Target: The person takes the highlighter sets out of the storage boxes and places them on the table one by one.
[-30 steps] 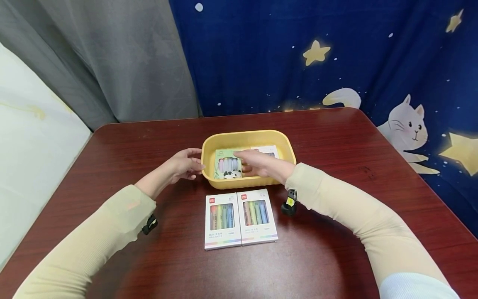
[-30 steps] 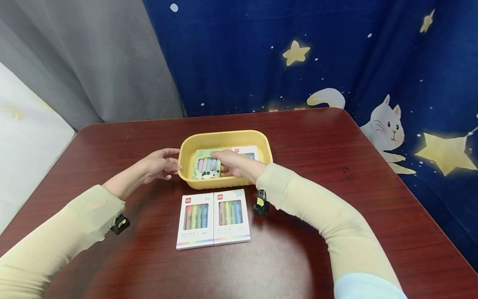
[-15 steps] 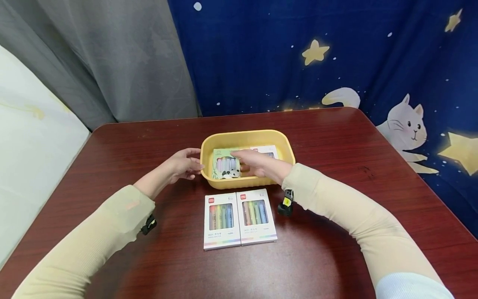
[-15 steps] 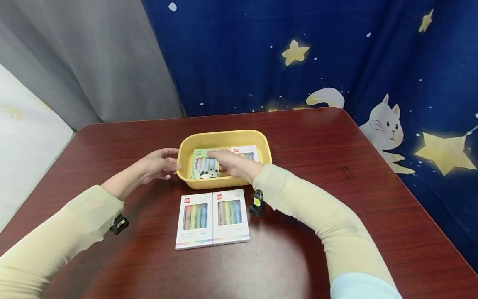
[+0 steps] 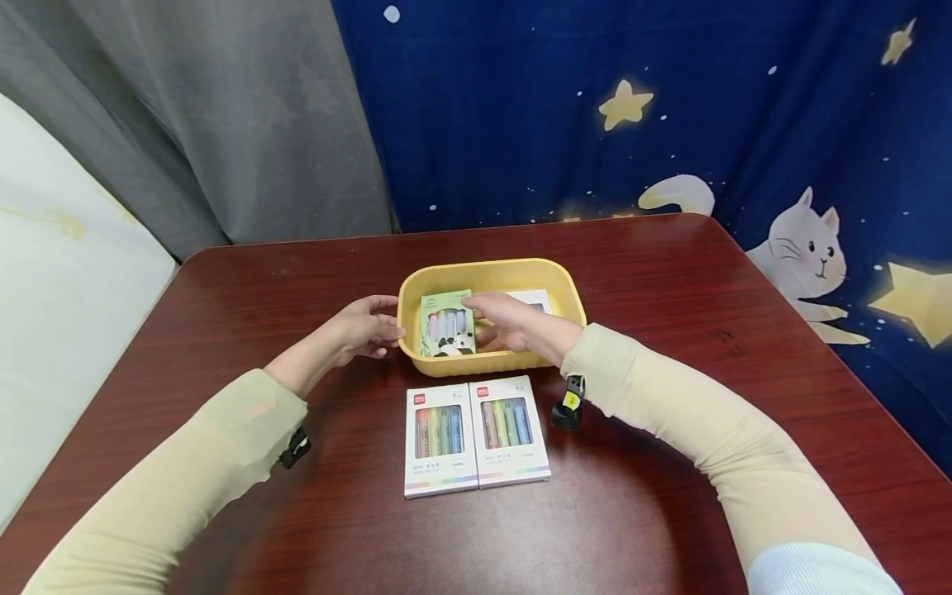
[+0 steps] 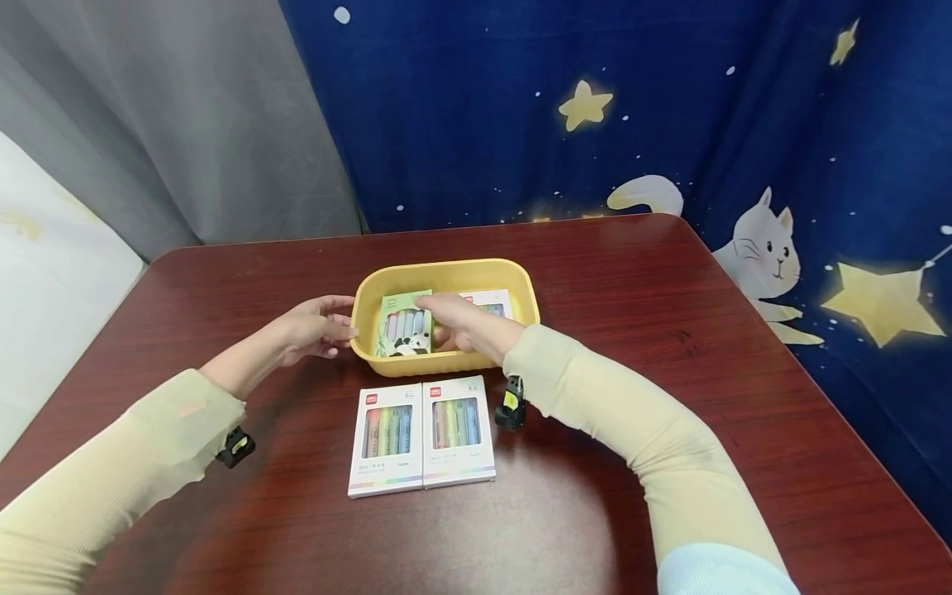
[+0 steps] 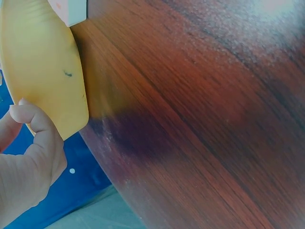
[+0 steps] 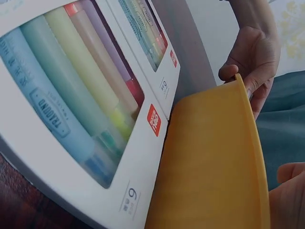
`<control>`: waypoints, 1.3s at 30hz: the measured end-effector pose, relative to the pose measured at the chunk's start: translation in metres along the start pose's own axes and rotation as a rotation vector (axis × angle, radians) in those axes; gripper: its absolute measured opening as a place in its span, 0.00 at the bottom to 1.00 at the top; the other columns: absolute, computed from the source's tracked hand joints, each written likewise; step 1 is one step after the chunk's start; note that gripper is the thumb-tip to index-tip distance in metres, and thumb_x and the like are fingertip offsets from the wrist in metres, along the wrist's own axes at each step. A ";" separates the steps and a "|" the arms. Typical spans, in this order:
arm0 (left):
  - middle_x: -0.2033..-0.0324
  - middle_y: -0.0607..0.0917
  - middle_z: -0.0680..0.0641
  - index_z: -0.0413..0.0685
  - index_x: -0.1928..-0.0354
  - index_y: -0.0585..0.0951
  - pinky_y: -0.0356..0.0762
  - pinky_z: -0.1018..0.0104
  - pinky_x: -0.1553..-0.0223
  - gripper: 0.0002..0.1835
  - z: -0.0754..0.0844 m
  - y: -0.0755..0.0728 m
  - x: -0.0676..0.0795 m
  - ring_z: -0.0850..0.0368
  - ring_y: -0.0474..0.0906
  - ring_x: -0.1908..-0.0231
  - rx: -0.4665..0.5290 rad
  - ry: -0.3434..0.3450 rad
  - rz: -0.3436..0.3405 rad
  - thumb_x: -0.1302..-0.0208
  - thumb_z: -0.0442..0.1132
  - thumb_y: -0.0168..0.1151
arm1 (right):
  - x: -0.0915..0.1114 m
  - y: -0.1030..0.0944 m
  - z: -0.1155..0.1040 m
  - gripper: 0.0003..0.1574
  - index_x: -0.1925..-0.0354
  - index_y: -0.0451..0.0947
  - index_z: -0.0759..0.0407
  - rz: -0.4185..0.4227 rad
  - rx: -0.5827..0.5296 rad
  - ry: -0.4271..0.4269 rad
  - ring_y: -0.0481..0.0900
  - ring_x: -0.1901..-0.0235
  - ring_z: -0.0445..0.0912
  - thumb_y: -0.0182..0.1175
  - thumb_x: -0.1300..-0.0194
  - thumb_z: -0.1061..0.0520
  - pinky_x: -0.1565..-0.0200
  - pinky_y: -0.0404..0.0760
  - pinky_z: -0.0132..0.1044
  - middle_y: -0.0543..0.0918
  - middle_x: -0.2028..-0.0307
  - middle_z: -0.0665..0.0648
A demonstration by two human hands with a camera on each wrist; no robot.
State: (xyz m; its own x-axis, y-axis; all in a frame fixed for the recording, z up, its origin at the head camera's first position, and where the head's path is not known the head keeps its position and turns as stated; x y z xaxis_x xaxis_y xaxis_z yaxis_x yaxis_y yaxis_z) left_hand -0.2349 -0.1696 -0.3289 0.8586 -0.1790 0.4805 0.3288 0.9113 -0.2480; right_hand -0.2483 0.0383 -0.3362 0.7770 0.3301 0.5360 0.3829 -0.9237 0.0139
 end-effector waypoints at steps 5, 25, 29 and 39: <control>0.59 0.72 0.46 0.45 0.31 0.50 0.71 0.73 0.74 0.36 0.000 0.000 0.000 0.63 0.75 0.73 -0.003 0.004 -0.005 0.38 0.30 0.54 | -0.004 -0.001 0.002 0.31 0.33 0.51 0.57 0.025 -0.039 -0.013 0.72 0.52 0.57 0.46 0.31 0.56 0.46 0.70 0.53 0.54 0.33 0.65; 0.58 0.71 0.45 0.44 0.30 0.49 0.70 0.73 0.75 0.36 0.001 0.000 0.001 0.63 0.74 0.73 0.006 0.005 -0.010 0.38 0.29 0.53 | -0.012 0.006 0.005 0.28 0.42 0.61 0.68 -0.065 -0.114 -0.015 0.74 0.68 0.47 0.47 0.42 0.74 0.50 0.74 0.49 0.72 0.64 0.60; 0.58 0.71 0.45 0.45 0.30 0.49 0.71 0.73 0.75 0.36 0.001 0.001 0.001 0.63 0.75 0.73 0.005 0.004 -0.014 0.38 0.29 0.53 | -0.012 0.007 0.005 0.14 0.57 0.67 0.66 -0.060 -0.072 -0.029 0.72 0.73 0.45 0.48 0.42 0.73 0.63 0.78 0.40 0.70 0.70 0.57; 0.57 0.71 0.44 0.45 0.30 0.49 0.71 0.73 0.75 0.36 0.000 0.000 0.000 0.64 0.75 0.74 0.005 0.005 -0.014 0.38 0.29 0.53 | -0.015 0.004 0.006 0.09 0.67 0.64 0.63 -0.031 0.029 -0.033 0.70 0.79 0.43 0.48 0.44 0.73 0.80 0.76 0.28 0.69 0.73 0.57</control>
Point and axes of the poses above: each hand's wrist, its own x-axis away from the middle knuckle, its own y-axis out of the palm, z = x × y, the point moved 2 cm from there along -x, towards the middle knuckle
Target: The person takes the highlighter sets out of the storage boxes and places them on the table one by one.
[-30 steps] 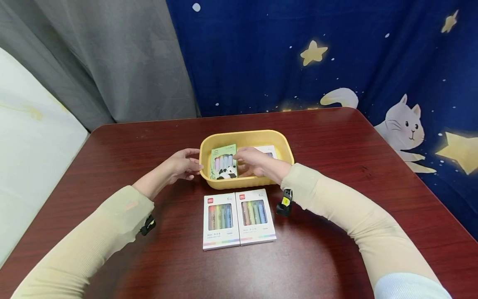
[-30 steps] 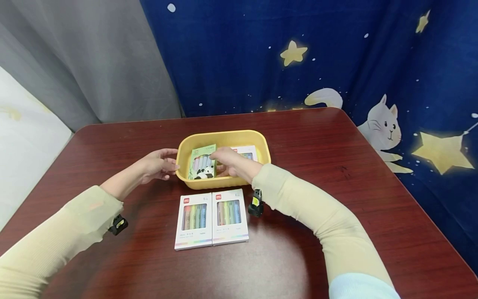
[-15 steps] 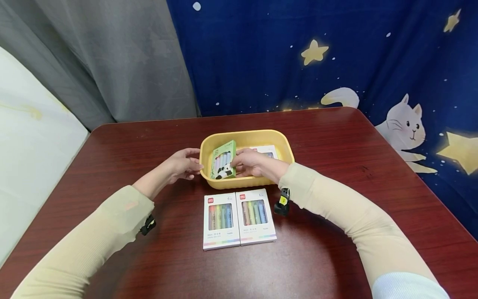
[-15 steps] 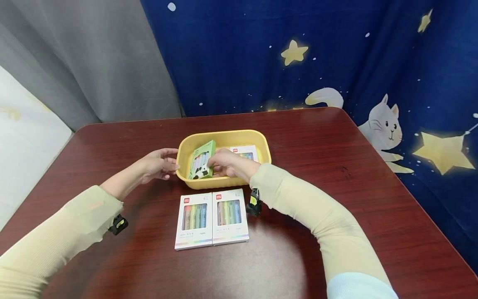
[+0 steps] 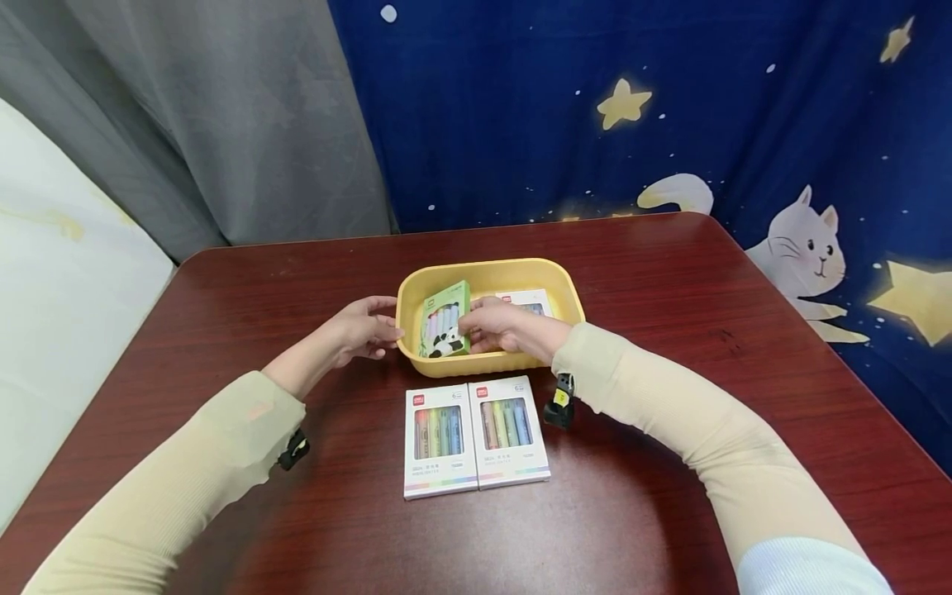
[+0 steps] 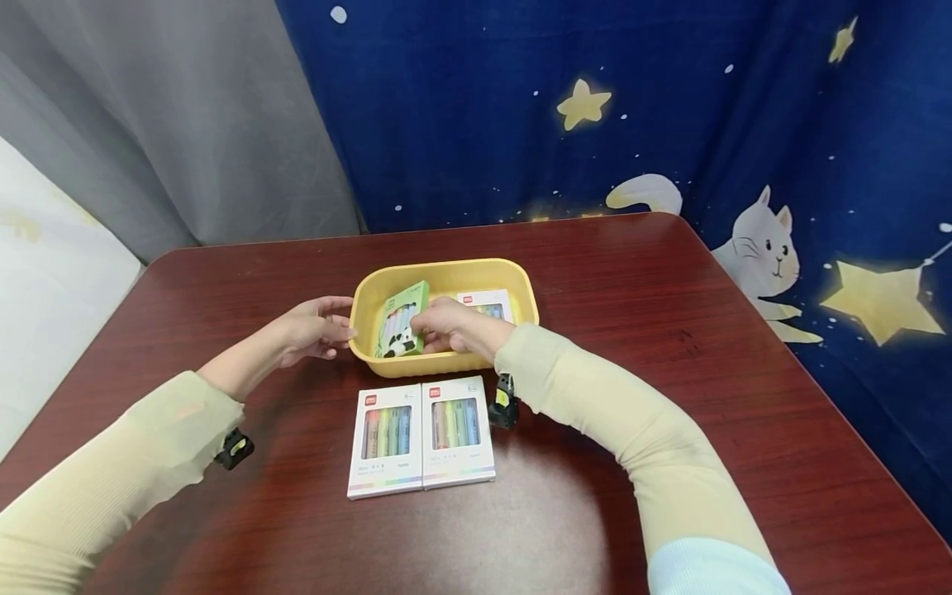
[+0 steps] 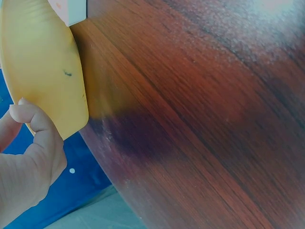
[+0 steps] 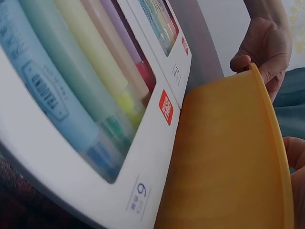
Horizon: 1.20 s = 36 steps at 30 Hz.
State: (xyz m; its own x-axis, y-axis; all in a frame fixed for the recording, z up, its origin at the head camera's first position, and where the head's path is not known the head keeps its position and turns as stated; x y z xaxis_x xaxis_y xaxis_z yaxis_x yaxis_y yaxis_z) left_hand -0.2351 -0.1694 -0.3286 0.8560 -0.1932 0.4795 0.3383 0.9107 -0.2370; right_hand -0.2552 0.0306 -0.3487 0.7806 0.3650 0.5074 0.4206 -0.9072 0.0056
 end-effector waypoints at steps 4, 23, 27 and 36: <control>0.59 0.71 0.46 0.44 0.30 0.49 0.71 0.73 0.75 0.36 0.000 0.000 0.000 0.64 0.75 0.74 0.002 0.001 -0.002 0.38 0.29 0.53 | 0.000 -0.001 -0.001 0.10 0.65 0.62 0.63 -0.002 -0.006 0.004 0.70 0.80 0.44 0.48 0.44 0.73 0.81 0.76 0.28 0.69 0.71 0.58; 0.58 0.71 0.45 0.45 0.30 0.49 0.71 0.73 0.74 0.36 0.001 0.000 0.002 0.63 0.75 0.72 -0.008 -0.016 0.008 0.37 0.29 0.53 | 0.018 -0.019 -0.014 0.37 0.36 0.49 0.68 -0.062 -0.142 -0.056 0.75 0.64 0.52 0.43 0.45 0.75 0.52 0.75 0.51 0.70 0.58 0.67; 0.58 0.71 0.45 0.45 0.30 0.50 0.71 0.73 0.74 0.36 0.001 0.000 0.003 0.63 0.75 0.72 -0.007 -0.017 0.007 0.37 0.29 0.53 | 0.023 -0.024 -0.017 0.38 0.36 0.48 0.66 -0.069 -0.158 -0.075 0.75 0.62 0.52 0.43 0.44 0.75 0.49 0.71 0.53 0.69 0.55 0.67; 0.58 0.71 0.45 0.46 0.30 0.49 0.70 0.74 0.75 0.36 0.001 0.000 0.002 0.63 0.74 0.73 0.004 -0.011 -0.001 0.37 0.29 0.52 | 0.040 -0.038 -0.023 0.41 0.32 0.45 0.64 -0.066 -0.146 -0.106 0.78 0.68 0.45 0.44 0.43 0.73 0.65 0.82 0.38 0.68 0.50 0.66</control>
Point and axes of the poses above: each hand's wrist, its own x-axis away from the middle knuckle, its own y-axis out of the palm, z = x × y, the point moved 2 cm from there along -x, towards the middle knuckle
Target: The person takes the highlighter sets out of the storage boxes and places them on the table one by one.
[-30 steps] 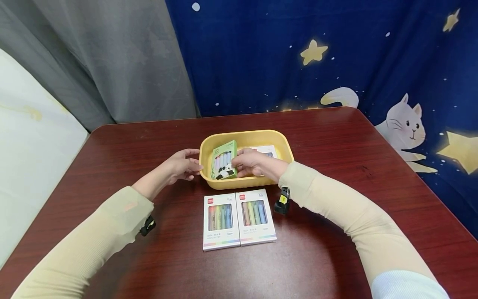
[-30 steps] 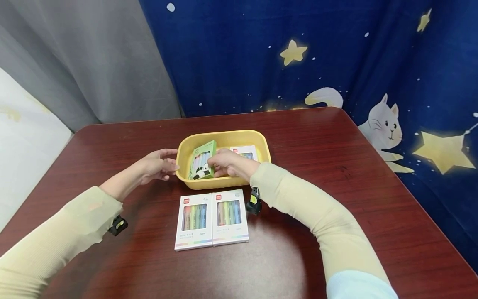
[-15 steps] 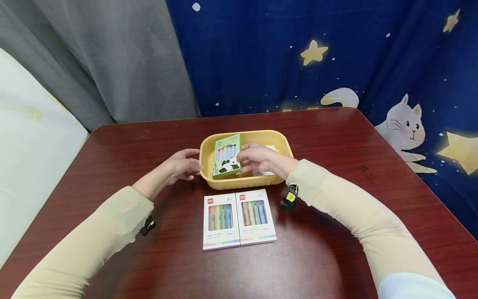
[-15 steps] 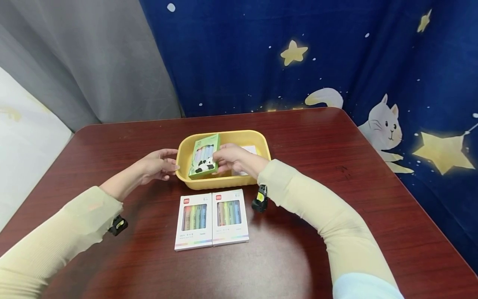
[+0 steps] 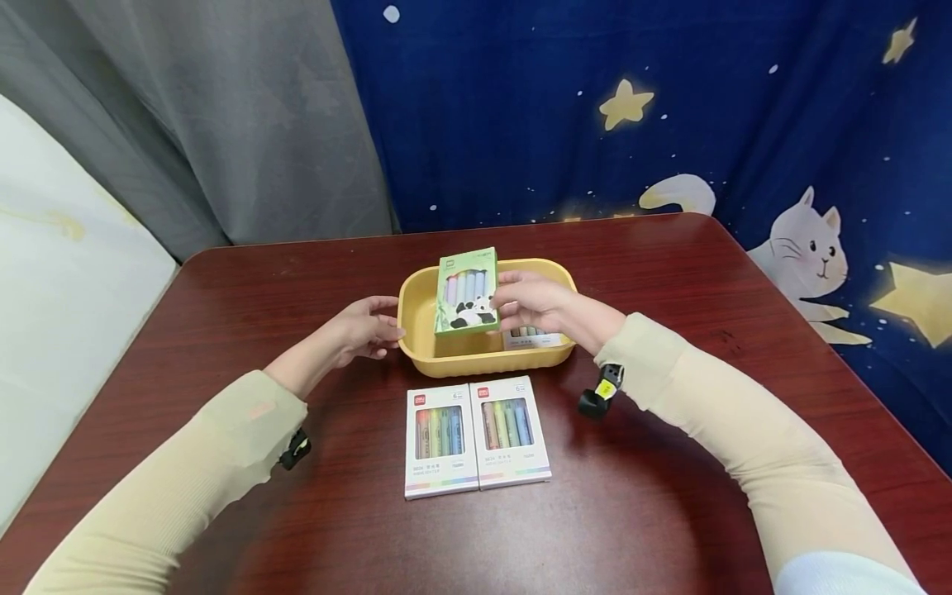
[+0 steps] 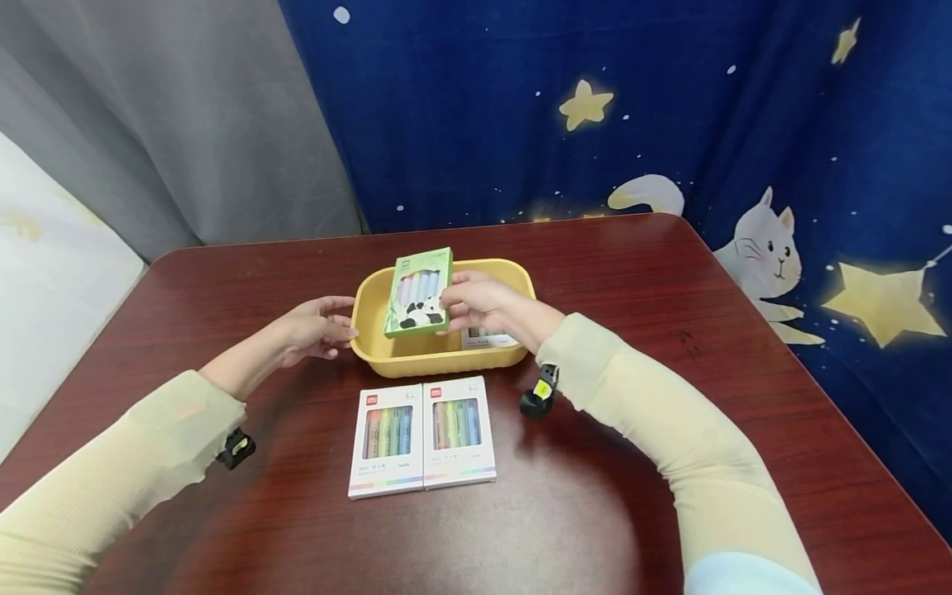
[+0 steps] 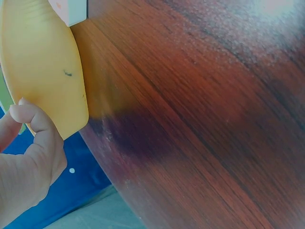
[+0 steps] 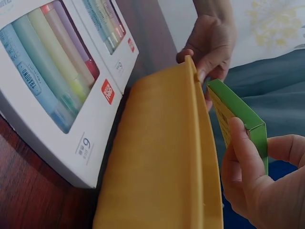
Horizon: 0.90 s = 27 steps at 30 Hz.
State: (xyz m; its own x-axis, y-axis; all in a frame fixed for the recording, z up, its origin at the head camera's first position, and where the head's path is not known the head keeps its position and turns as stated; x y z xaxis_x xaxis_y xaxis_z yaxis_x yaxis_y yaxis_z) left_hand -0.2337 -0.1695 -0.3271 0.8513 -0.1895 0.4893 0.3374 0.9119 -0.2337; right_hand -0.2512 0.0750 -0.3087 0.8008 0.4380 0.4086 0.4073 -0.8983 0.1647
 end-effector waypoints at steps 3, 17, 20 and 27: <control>0.58 0.71 0.45 0.45 0.30 0.49 0.70 0.74 0.75 0.36 0.000 0.000 -0.001 0.63 0.75 0.73 0.001 0.004 0.000 0.37 0.29 0.52 | 0.006 -0.004 -0.003 0.41 0.32 0.44 0.64 0.001 0.007 -0.014 0.78 0.70 0.44 0.44 0.42 0.72 0.71 0.81 0.34 0.68 0.50 0.66; 0.57 0.70 0.45 0.45 0.30 0.49 0.71 0.74 0.75 0.36 0.000 0.000 0.000 0.63 0.75 0.72 -0.006 0.005 -0.002 0.37 0.29 0.53 | 0.028 -0.025 -0.007 0.40 0.32 0.43 0.64 -0.032 -0.049 -0.053 0.80 0.70 0.45 0.42 0.41 0.74 0.68 0.81 0.36 0.71 0.57 0.63; 0.59 0.70 0.46 0.45 0.30 0.49 0.71 0.74 0.75 0.36 0.000 0.000 0.000 0.63 0.75 0.72 -0.005 0.005 -0.003 0.37 0.29 0.53 | 0.034 -0.029 -0.009 0.39 0.33 0.45 0.65 -0.045 -0.055 -0.070 0.81 0.69 0.46 0.41 0.41 0.74 0.68 0.82 0.37 0.74 0.60 0.60; 0.59 0.71 0.46 0.45 0.31 0.49 0.71 0.74 0.75 0.36 -0.001 0.000 0.000 0.62 0.75 0.72 -0.007 0.004 -0.001 0.37 0.29 0.53 | 0.050 -0.040 -0.006 0.36 0.35 0.48 0.65 -0.057 -0.041 -0.071 0.80 0.68 0.45 0.42 0.41 0.74 0.69 0.81 0.33 0.77 0.63 0.56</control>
Point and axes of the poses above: each hand's wrist, its own x-axis away from the middle knuckle, its own y-axis out of the palm, z = x × y, the point moved 2 cm from there along -x, towards the middle knuckle
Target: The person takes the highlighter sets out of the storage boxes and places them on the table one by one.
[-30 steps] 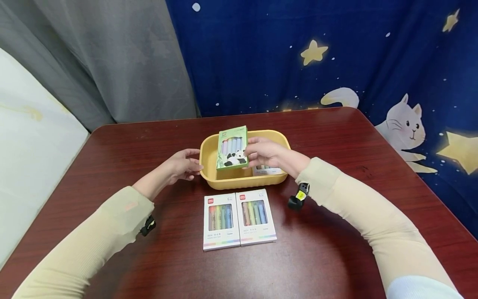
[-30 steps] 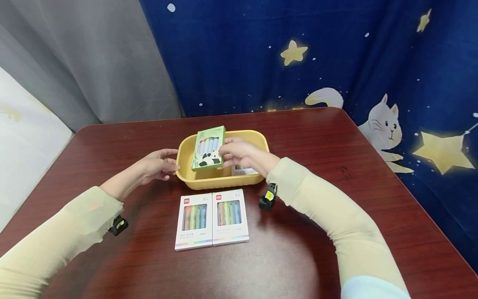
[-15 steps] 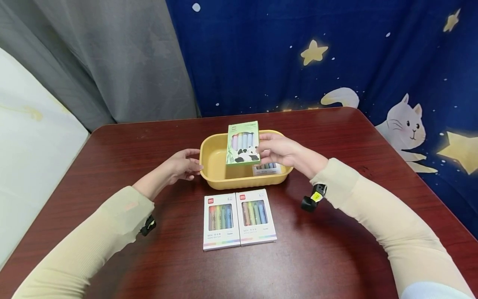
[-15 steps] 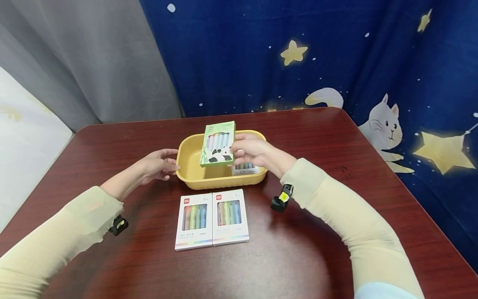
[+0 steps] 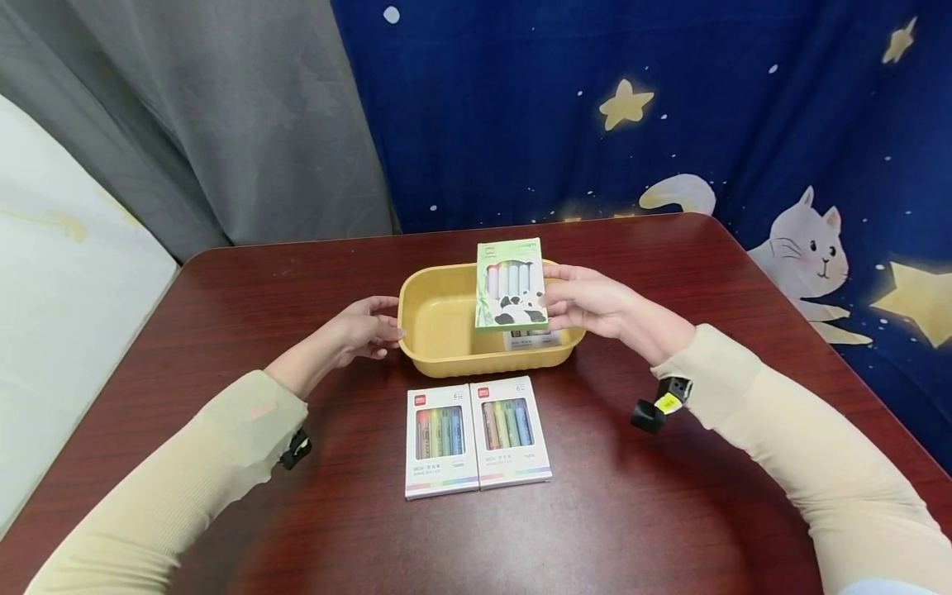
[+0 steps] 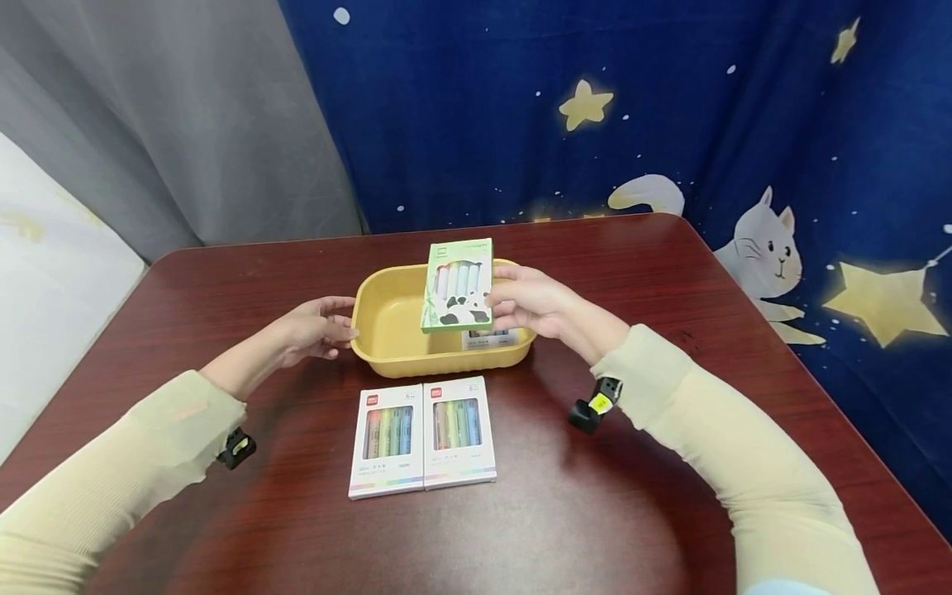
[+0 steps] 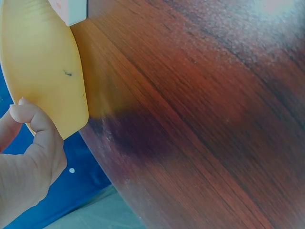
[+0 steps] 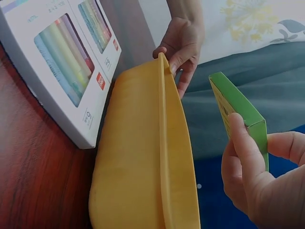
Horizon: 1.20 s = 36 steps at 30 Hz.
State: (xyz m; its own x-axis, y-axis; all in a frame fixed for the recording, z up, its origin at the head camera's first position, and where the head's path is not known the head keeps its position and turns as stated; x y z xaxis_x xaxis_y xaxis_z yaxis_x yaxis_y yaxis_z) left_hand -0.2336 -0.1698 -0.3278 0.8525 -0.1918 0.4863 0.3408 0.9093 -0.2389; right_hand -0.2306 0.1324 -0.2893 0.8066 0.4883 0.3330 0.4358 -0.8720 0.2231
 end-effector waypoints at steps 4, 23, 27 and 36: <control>0.58 0.71 0.45 0.46 0.30 0.49 0.71 0.74 0.75 0.36 0.000 0.000 0.000 0.62 0.75 0.72 -0.004 -0.002 -0.001 0.37 0.30 0.53 | 0.008 -0.006 0.002 0.37 0.35 0.46 0.66 -0.008 -0.001 -0.001 0.80 0.67 0.45 0.42 0.41 0.73 0.68 0.80 0.34 0.77 0.63 0.57; 0.56 0.71 0.45 0.46 0.31 0.50 0.71 0.73 0.75 0.36 -0.002 -0.001 -0.002 0.62 0.75 0.73 -0.002 -0.002 0.007 0.38 0.30 0.53 | 0.046 -0.027 0.010 0.38 0.35 0.43 0.68 -0.064 0.000 -0.015 0.81 0.63 0.46 0.45 0.40 0.73 0.62 0.81 0.39 0.79 0.59 0.56; 0.55 0.71 0.45 0.46 0.31 0.50 0.71 0.73 0.75 0.36 -0.002 -0.001 -0.002 0.62 0.75 0.72 0.000 0.000 0.003 0.38 0.30 0.53 | 0.054 -0.031 0.013 0.38 0.35 0.42 0.67 -0.073 0.007 -0.012 0.81 0.61 0.47 0.45 0.40 0.73 0.61 0.81 0.40 0.79 0.57 0.57; 0.56 0.71 0.44 0.46 0.31 0.50 0.71 0.74 0.75 0.36 0.000 -0.001 -0.001 0.63 0.75 0.73 0.003 0.002 0.003 0.38 0.29 0.53 | 0.071 -0.044 0.019 0.39 0.34 0.40 0.66 -0.097 -0.031 -0.017 0.80 0.59 0.48 0.46 0.38 0.72 0.59 0.80 0.42 0.79 0.55 0.57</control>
State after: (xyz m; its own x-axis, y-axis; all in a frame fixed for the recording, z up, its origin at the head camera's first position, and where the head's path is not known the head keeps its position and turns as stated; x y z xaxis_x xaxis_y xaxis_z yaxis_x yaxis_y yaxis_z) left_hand -0.2342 -0.1704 -0.3283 0.8546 -0.1896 0.4835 0.3370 0.9109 -0.2383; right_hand -0.1852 0.2046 -0.2925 0.7679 0.5694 0.2934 0.4997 -0.8191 0.2817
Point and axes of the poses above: each hand's wrist, its own x-axis away from the middle knuckle, its own y-axis out of the palm, z = x × y, the point moved 2 cm from there along -x, towards the middle knuckle
